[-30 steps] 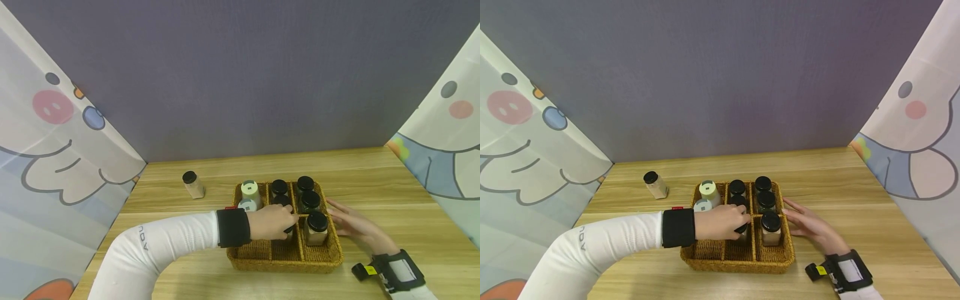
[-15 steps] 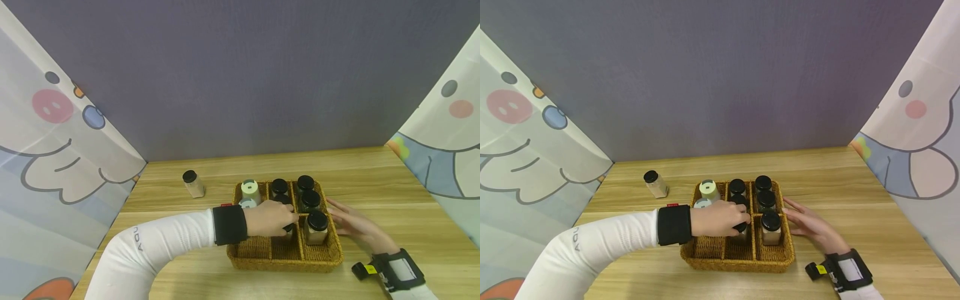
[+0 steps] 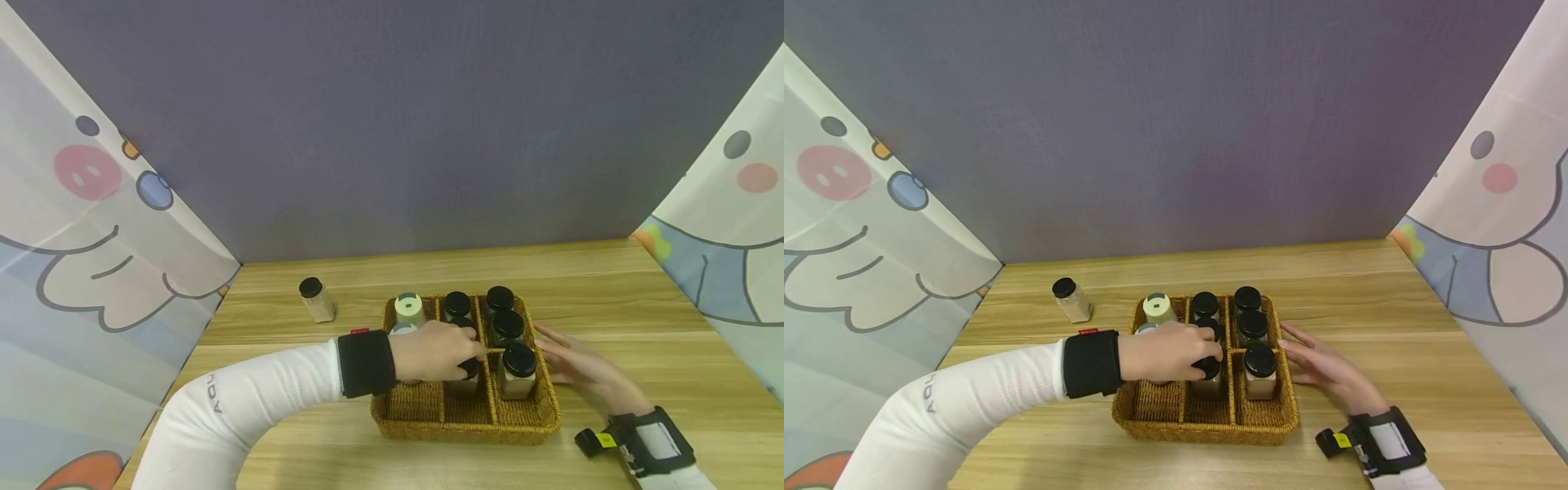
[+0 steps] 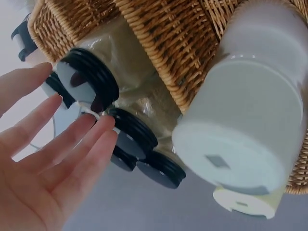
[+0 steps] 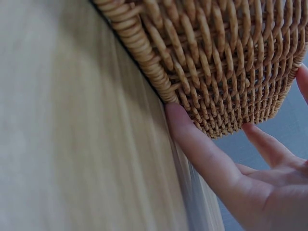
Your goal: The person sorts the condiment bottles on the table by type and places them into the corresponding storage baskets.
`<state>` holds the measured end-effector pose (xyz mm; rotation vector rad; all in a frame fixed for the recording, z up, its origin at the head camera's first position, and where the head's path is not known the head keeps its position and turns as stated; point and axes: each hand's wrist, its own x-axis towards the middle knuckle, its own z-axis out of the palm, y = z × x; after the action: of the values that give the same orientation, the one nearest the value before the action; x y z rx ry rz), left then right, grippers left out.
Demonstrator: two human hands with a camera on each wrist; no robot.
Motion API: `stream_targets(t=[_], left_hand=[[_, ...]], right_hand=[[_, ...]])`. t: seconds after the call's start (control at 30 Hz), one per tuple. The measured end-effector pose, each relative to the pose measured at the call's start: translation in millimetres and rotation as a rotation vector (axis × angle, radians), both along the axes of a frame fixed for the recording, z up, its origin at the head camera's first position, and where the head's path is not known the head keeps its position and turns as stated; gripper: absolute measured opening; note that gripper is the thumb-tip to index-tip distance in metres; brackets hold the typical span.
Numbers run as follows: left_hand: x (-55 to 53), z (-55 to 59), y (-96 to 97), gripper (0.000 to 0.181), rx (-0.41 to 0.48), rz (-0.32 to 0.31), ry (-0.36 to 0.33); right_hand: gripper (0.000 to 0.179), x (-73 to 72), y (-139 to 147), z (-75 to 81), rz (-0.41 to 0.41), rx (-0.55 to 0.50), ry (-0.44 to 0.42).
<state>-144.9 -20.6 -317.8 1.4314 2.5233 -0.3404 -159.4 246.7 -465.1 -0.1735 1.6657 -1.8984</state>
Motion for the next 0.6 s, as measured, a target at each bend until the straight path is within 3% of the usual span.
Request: stream_targets(t=[0.33,0.6], left_hand=[[-5.2,9.5,-15.8,0.028,0.08,0.062,0.001],[-15.3,17.7,-40.3,0.027,0.22,0.188,-0.048]], right_hand=[[0.07,0.5,-0.7,0.4,0.005,0.004,0.002],[0.07,1.3,0.4,0.6,-0.005,0.0,-0.011]])
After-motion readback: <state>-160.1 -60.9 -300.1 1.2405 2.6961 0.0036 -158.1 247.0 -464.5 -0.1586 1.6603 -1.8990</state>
